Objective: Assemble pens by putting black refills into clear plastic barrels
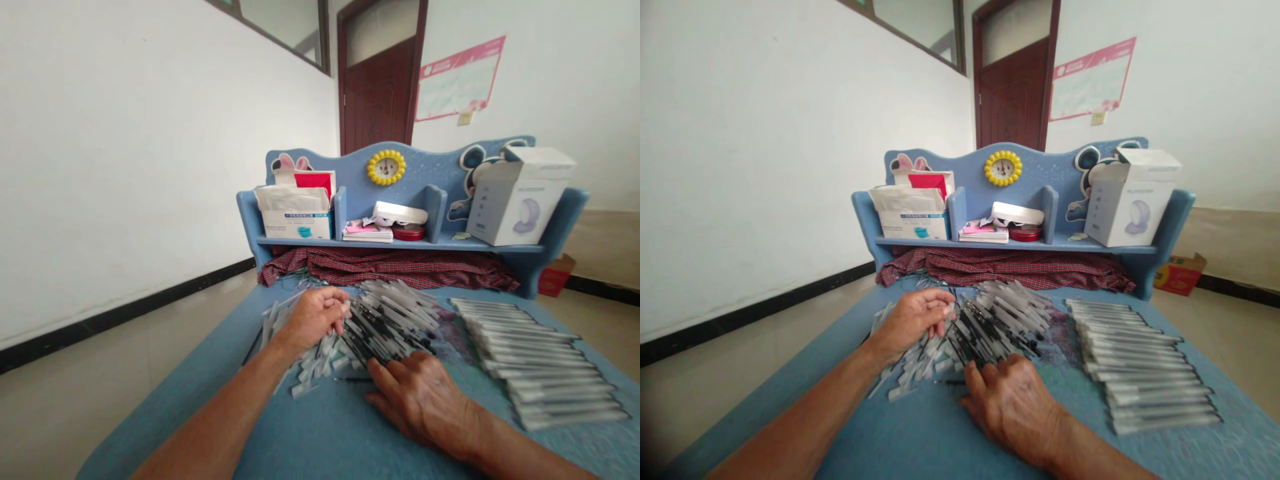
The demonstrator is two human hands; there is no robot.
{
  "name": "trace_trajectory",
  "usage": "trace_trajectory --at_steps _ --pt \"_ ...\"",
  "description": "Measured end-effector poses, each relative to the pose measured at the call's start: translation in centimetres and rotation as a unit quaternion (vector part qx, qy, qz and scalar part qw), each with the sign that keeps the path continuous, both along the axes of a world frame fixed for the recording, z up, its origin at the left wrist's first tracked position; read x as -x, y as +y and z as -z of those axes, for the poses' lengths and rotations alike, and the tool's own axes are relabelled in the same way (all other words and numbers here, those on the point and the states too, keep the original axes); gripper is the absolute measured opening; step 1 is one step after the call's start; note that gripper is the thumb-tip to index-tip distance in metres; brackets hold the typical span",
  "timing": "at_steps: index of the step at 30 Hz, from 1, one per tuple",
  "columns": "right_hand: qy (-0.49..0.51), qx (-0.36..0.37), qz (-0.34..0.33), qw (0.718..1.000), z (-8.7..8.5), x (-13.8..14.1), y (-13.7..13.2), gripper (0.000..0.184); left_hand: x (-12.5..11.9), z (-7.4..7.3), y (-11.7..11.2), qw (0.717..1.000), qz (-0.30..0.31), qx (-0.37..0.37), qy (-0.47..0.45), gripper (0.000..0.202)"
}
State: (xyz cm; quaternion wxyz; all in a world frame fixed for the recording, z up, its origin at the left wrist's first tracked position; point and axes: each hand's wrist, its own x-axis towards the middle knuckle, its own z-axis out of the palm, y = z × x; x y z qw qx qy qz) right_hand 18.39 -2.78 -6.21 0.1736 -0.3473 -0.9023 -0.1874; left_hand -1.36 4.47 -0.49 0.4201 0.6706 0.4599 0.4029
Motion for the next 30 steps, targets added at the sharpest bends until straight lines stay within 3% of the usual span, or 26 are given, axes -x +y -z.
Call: trace_trajectory --at_steps 10,14,18,21,30 --pt "0.042 -0.008 0.053 0.998 -1.0 -2.2 2.0 0.017 -0.3 0.3 -0.1 0.998 0.018 0.051 -0.013 0.034" --pt "0.033 0.026 0.134 0.99 -1.3 -3.7 3.4 0.024 -0.3 0.5 0.1 0.998 0.024 0.051 -0.002 0.032" --pt "0.03 0.061 0.247 0.967 -1.6 -5.0 4.5 0.026 -0.4 0.7 0.2 0.998 0.024 0.051 0.012 0.029" --pt "0.031 0.08 0.293 0.952 -1.9 -5.6 5.0 0.027 -0.5 0.6 0.0 0.998 0.023 0.053 0.016 0.025" --pt "0.027 0.112 0.312 0.943 -2.2 -6.3 5.5 0.027 -0.8 0.6 -0.3 0.997 0.033 0.057 0.033 0.02"
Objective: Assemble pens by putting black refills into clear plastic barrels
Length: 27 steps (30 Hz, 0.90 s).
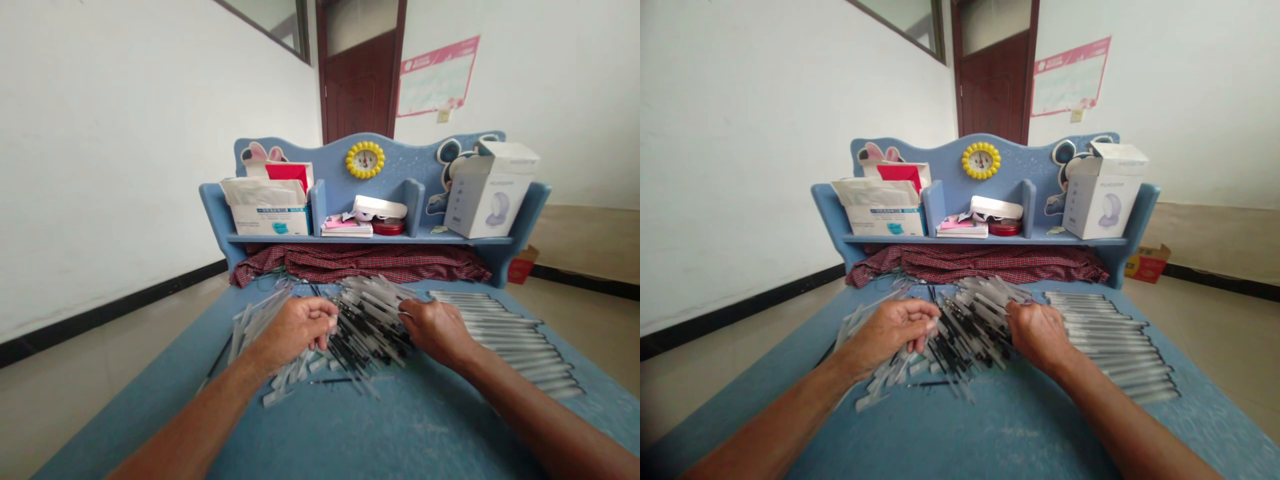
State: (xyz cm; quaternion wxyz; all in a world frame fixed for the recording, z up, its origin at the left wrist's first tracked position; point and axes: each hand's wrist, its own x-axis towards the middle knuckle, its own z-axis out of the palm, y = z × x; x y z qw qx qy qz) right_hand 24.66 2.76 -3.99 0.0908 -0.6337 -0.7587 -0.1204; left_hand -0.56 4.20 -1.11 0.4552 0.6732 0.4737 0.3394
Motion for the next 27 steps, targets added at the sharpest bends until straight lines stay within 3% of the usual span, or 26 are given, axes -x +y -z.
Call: trace_trajectory --at_steps 13,27 --pt "-0.011 0.035 0.033 0.999 -0.01 -0.42 0.43 0.027 -0.34 0.06 -0.39 1.0 0.019 0.016 0.019 0.021" --pt "0.003 0.044 0.024 0.999 0.39 -0.31 0.52 0.028 -0.17 0.05 -0.42 1.0 0.018 0.015 -0.003 0.016"
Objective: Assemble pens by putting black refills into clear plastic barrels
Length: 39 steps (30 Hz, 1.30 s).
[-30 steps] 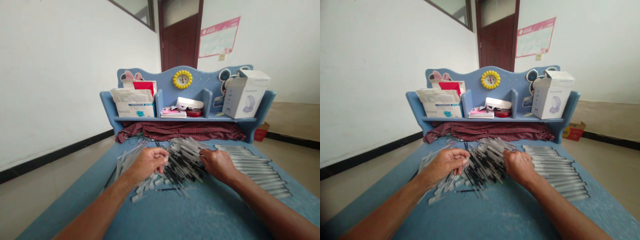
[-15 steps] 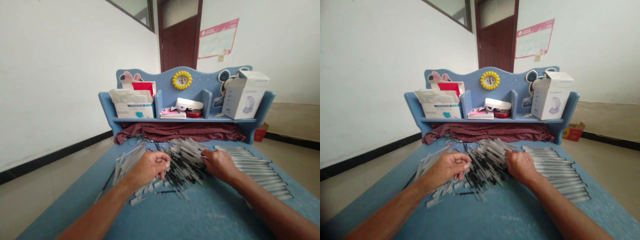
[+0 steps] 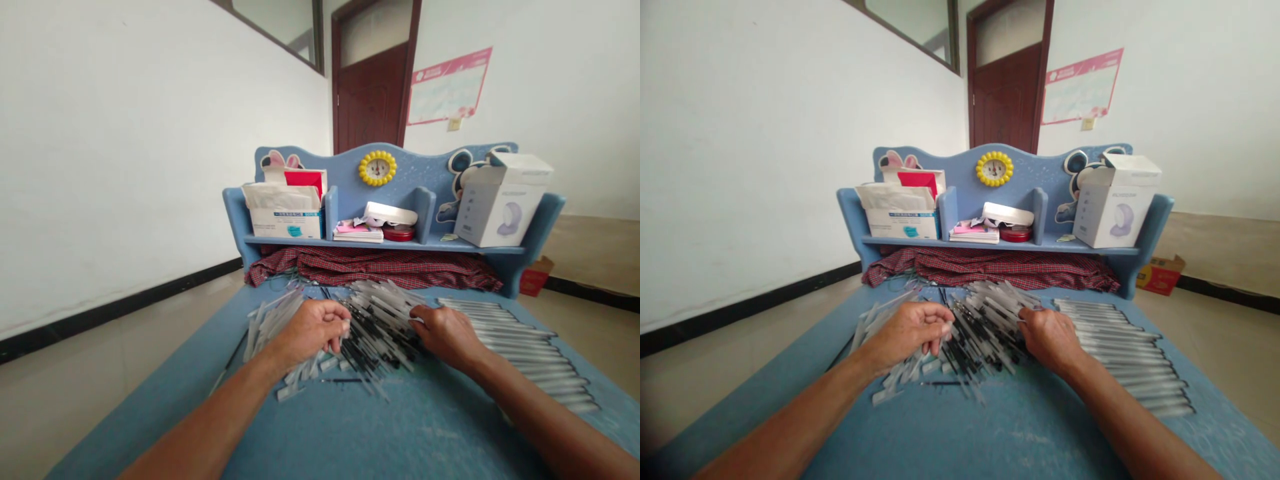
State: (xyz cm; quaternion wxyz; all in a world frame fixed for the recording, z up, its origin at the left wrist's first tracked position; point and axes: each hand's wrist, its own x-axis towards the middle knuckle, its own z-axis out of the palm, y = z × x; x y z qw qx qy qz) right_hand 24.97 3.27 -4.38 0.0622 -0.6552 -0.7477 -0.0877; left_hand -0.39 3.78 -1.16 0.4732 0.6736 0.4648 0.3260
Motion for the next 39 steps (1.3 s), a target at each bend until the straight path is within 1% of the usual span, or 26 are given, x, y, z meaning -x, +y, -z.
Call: trace_trajectory --at_steps 4,10,19,24,29,35,39 --pt "-0.001 0.003 -0.006 1.0 -0.1 0.0 -0.1 0.03 0.0 0.2 0.1 1.0 0.0 -0.001 0.002 0.017" --pt "-0.001 0.006 0.003 1.0 -0.4 0.0 -0.1 0.03 -0.1 0.1 0.2 1.0 0.001 0.001 0.008 0.016" --pt "-0.008 0.008 -0.001 1.0 0.3 0.1 0.2 0.028 -0.2 -0.2 0.1 0.999 -0.001 -0.009 0.035 0.016" --pt "-0.018 0.006 0.002 1.0 0.5 0.4 0.4 0.029 -0.1 -0.3 0.0 0.996 0.018 -0.009 0.091 0.015" --pt "-0.029 0.012 0.009 0.999 0.5 0.5 1.0 0.028 -0.1 -0.1 0.1 0.986 0.039 -0.053 0.154 0.024" --pt "-0.029 0.006 0.005 1.0 0.5 0.6 0.8 0.03 -0.3 -0.2 0.0 0.976 0.054 -0.098 0.186 0.015" --pt "-0.015 -0.009 0.011 1.0 0.0 0.5 0.1 0.032 0.0 0.1 0.2 0.965 0.091 -0.106 0.222 0.012"
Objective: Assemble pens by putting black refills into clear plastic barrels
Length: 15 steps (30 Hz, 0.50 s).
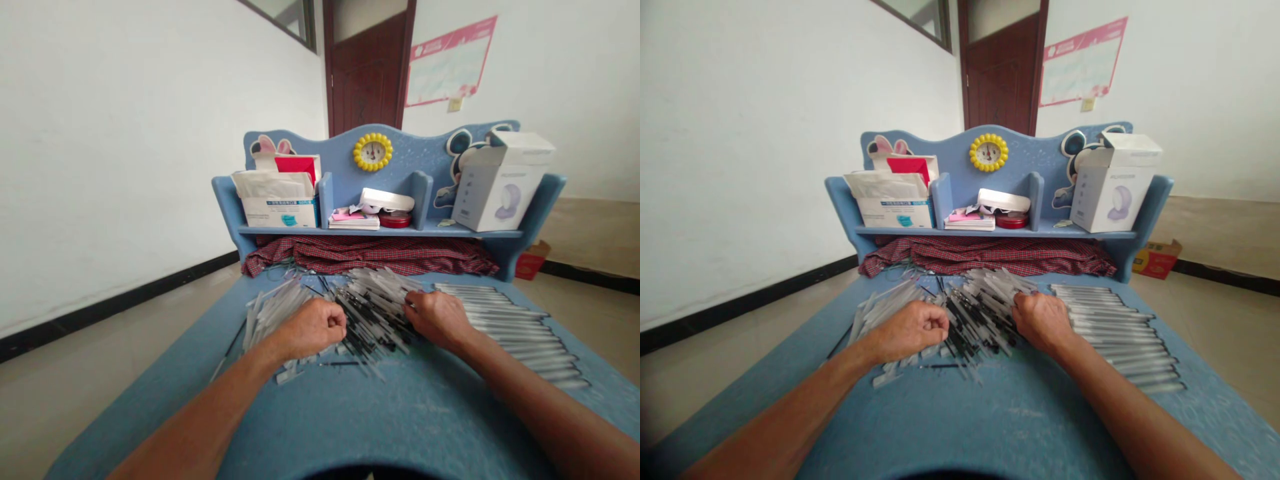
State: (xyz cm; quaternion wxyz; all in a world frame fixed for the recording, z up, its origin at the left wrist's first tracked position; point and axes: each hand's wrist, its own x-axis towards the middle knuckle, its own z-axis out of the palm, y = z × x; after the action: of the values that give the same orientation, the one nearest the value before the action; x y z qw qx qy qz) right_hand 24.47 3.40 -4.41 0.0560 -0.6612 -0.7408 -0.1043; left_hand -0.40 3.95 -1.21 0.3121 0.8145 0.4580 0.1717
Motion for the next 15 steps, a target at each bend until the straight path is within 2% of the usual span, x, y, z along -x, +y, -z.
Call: trace_trajectory --at_steps 2,4,6,8,11,15 --pt "0.041 -0.007 0.002 0.999 -0.4 0.0 -0.4 0.032 0.2 0.1 0.0 1.0 0.022 0.01 0.02 0.011" --pt "0.128 -0.007 -0.016 0.992 -0.7 0.1 -0.6 0.03 0.4 0.1 0.0 0.999 0.04 0.018 0.026 0.01" --pt "0.244 0.005 -0.058 0.968 -0.7 0.2 -0.7 0.027 0.4 -0.1 -0.2 0.998 0.054 0.026 0.025 0.01" --pt "0.359 0.033 -0.092 0.928 -0.6 0.4 -0.7 0.025 0.4 -0.3 -0.5 0.997 0.062 0.031 0.028 0.009" --pt "0.521 0.09 -0.097 0.843 -0.3 0.8 -0.7 0.026 0.1 -0.6 -0.9 0.997 0.06 0.03 0.034 0.008" --pt "0.66 0.107 -0.099 0.737 -0.8 1.2 -1.1 0.037 -0.2 -0.8 -1.5 0.997 0.058 0.027 0.03 0.016"
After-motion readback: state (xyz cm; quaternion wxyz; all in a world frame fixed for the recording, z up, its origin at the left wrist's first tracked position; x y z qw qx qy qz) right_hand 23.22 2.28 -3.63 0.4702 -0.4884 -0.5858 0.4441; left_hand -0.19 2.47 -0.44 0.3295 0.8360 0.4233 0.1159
